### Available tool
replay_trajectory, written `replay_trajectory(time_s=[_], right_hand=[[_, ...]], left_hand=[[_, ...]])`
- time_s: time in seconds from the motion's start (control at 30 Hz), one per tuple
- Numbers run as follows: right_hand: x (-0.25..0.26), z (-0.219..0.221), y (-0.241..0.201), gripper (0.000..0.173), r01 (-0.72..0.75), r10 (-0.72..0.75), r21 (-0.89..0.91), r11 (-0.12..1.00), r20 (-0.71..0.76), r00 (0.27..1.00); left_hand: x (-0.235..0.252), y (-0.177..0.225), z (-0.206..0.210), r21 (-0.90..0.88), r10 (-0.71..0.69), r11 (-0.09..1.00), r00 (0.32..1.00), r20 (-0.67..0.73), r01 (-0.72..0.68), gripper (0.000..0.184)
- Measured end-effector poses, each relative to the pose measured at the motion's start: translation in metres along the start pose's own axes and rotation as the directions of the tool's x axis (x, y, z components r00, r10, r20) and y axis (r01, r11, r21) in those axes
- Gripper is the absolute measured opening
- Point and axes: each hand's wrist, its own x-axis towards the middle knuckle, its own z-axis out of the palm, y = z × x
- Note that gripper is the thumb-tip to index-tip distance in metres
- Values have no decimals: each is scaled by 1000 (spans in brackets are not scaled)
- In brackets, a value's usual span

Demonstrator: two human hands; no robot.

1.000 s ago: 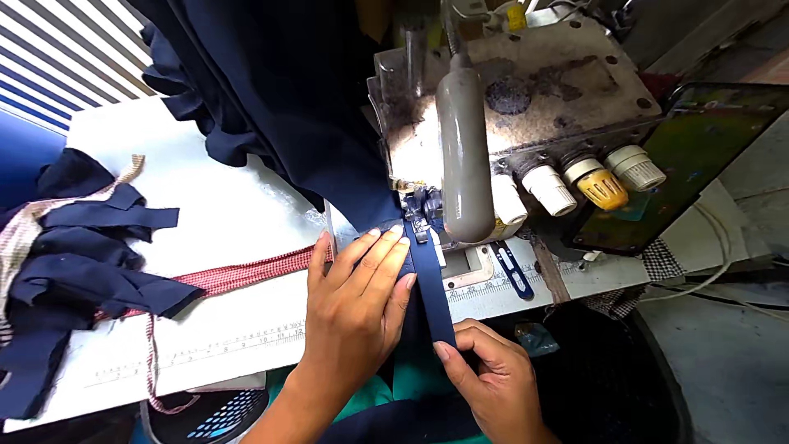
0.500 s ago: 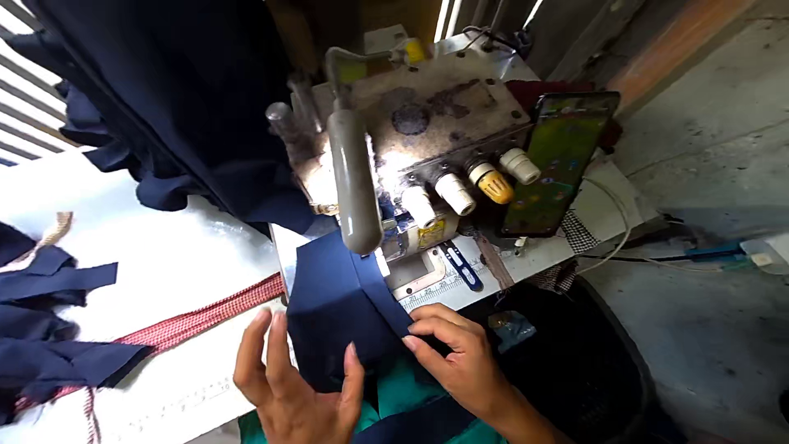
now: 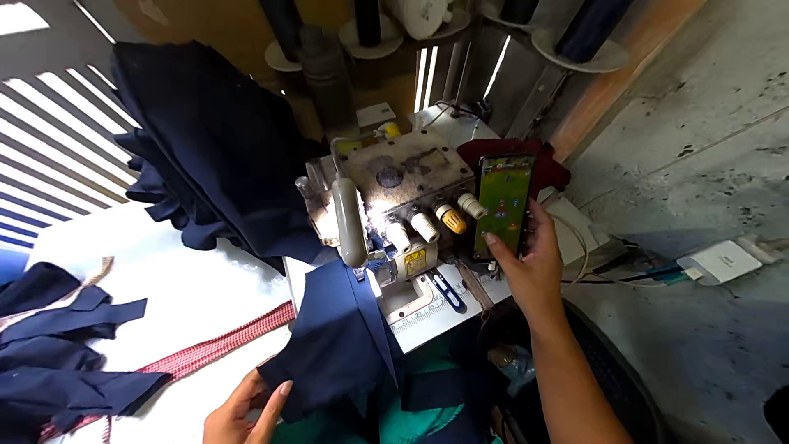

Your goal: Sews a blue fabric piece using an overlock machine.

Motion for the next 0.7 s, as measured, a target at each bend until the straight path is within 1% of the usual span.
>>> replay_trajectory(time_s=[0.03, 0.07, 0.17, 0.3, 0.37, 0.43, 0.5, 0.7], right_hand=[[1, 2, 1, 85, 5, -5, -9, 1000, 0, 1000], [1, 4, 2, 86, 9, -9, -16, 1000, -4, 1000], [2, 7, 4, 84, 14, -14, -13, 1000, -24, 1000], [1, 4, 1, 71, 9, -8, 30, 1000, -12, 1000], [3, 4, -1, 68, 7, -7, 39, 999, -10, 1000], [7, 5, -4, 68, 18, -18, 20, 1000, -21, 1000], [12, 7, -6, 69, 34, -34, -4, 999, -33, 999], [22, 14, -11, 73, 28, -34, -86, 996, -65, 997]], left_hand=[[2, -5, 3, 29, 7, 1000, 1000, -29, -6, 28], [4, -8, 6, 19, 13, 1000, 999, -53, -12, 31], [5, -11, 5, -70, 10, 997, 998, -67, -15, 38], [3, -13, 3, -156, -14, 988, 995, -98, -2, 35], [3, -13, 1, -201, -9, 980, 997, -81, -8, 34], [3, -13, 0, -234, -1, 972, 998, -61, -13, 33], [3, -11, 3, -244, -5, 970, 997, -75, -13, 29], [4, -6, 5, -220, -54, 975, 993, -106, 29, 29]])
